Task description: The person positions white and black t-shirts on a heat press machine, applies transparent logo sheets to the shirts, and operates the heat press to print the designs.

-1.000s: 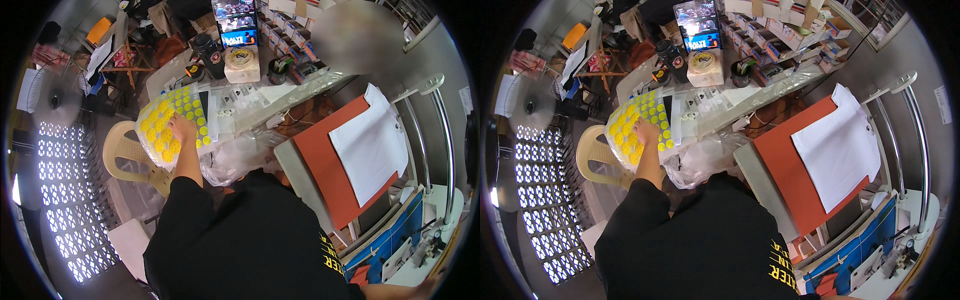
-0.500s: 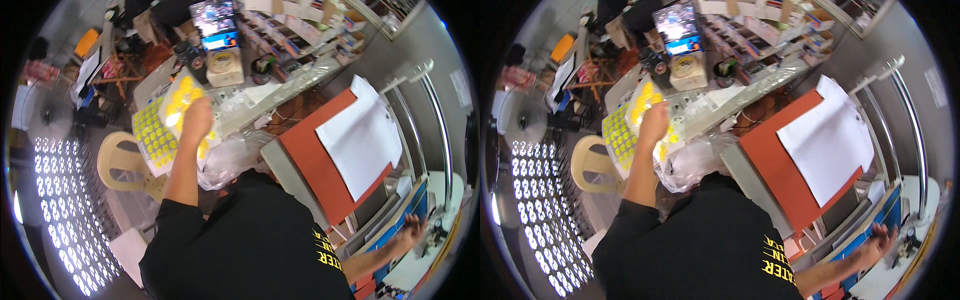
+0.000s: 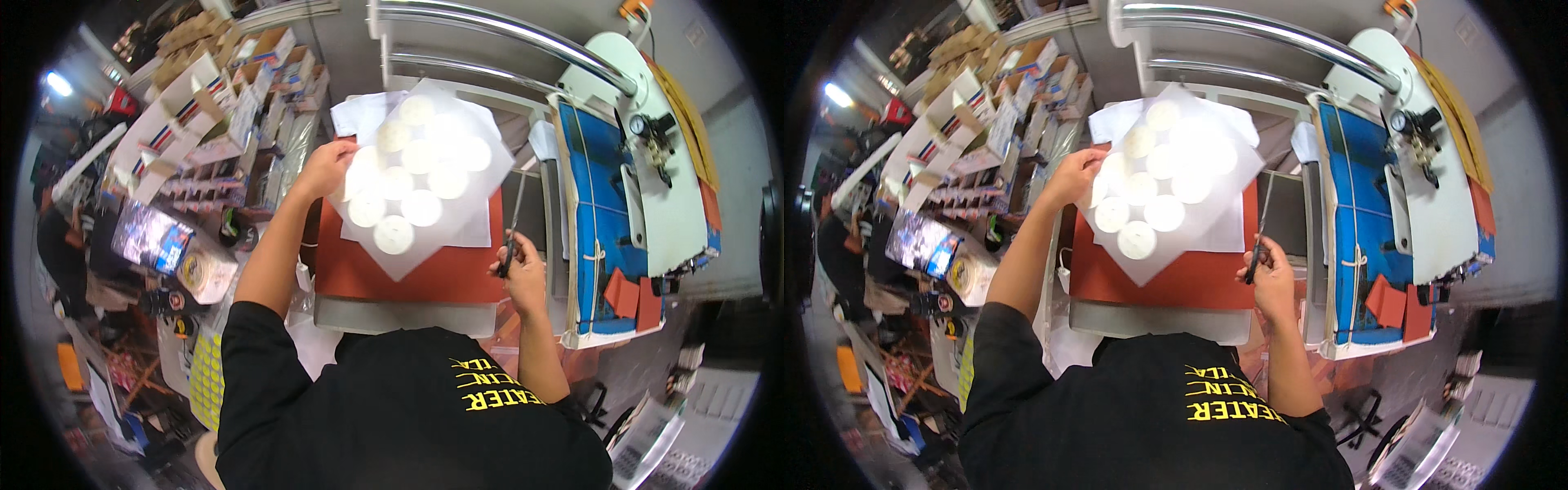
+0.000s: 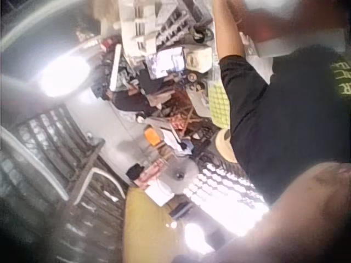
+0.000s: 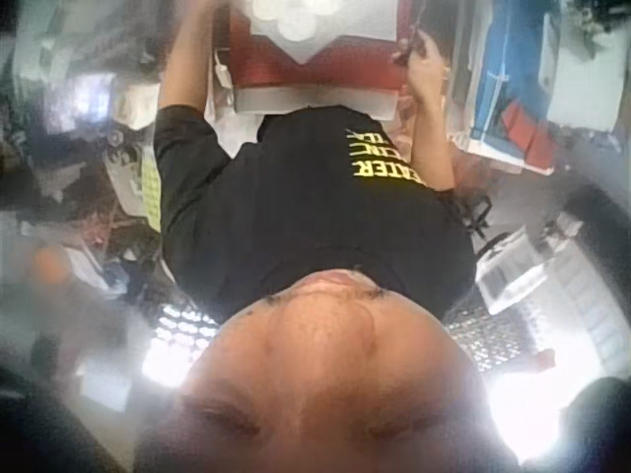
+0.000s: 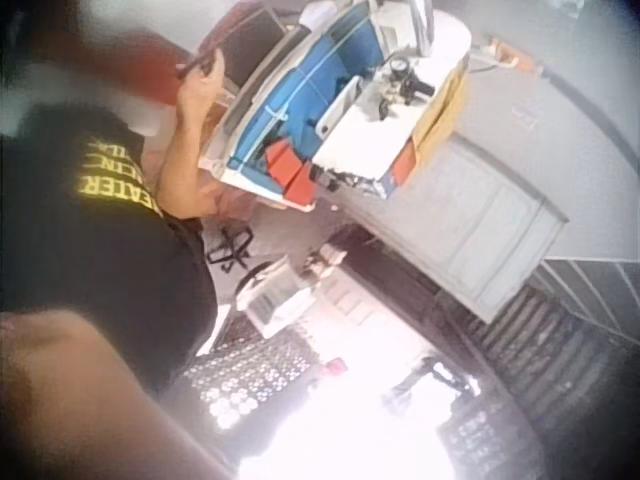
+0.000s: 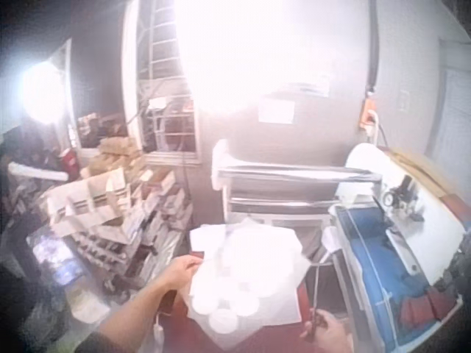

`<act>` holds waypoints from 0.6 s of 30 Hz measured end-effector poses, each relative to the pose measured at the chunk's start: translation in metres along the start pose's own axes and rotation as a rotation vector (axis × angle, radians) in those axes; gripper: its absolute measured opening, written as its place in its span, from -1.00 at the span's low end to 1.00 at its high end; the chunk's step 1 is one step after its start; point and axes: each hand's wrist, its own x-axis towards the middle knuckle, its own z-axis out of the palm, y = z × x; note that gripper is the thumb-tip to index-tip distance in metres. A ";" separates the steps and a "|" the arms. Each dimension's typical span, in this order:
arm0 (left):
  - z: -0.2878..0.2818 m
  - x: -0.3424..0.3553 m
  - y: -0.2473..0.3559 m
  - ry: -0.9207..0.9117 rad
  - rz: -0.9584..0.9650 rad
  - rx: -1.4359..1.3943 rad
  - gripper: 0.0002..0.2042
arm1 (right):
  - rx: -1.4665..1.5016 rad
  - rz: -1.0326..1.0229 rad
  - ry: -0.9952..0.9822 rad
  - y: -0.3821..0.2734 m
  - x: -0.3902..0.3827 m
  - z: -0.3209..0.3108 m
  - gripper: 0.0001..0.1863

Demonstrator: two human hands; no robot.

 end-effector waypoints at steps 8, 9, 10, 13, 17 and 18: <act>0.127 0.000 0.012 0.191 0.260 0.604 -0.68 | 0.064 0.450 -0.165 0.042 -0.032 0.014 -0.48; 0.142 -0.007 0.019 0.266 0.284 0.683 -0.68 | 0.072 0.464 -0.169 0.042 -0.029 0.020 -0.47; 0.150 -0.009 0.022 0.342 0.307 0.761 -0.68 | 0.080 0.480 -0.173 0.042 -0.024 0.024 -0.46; 0.116 0.017 -0.013 -0.012 0.453 0.527 -0.69 | 0.120 0.523 -0.166 0.042 -0.013 0.030 -0.45; 0.073 0.016 -0.040 -0.204 0.617 0.311 -0.76 | 0.148 0.515 -0.138 0.047 -0.012 0.046 -0.43; 0.070 0.013 -0.034 -0.229 0.621 0.393 -0.71 | 0.147 0.507 -0.124 0.049 -0.015 0.051 -0.43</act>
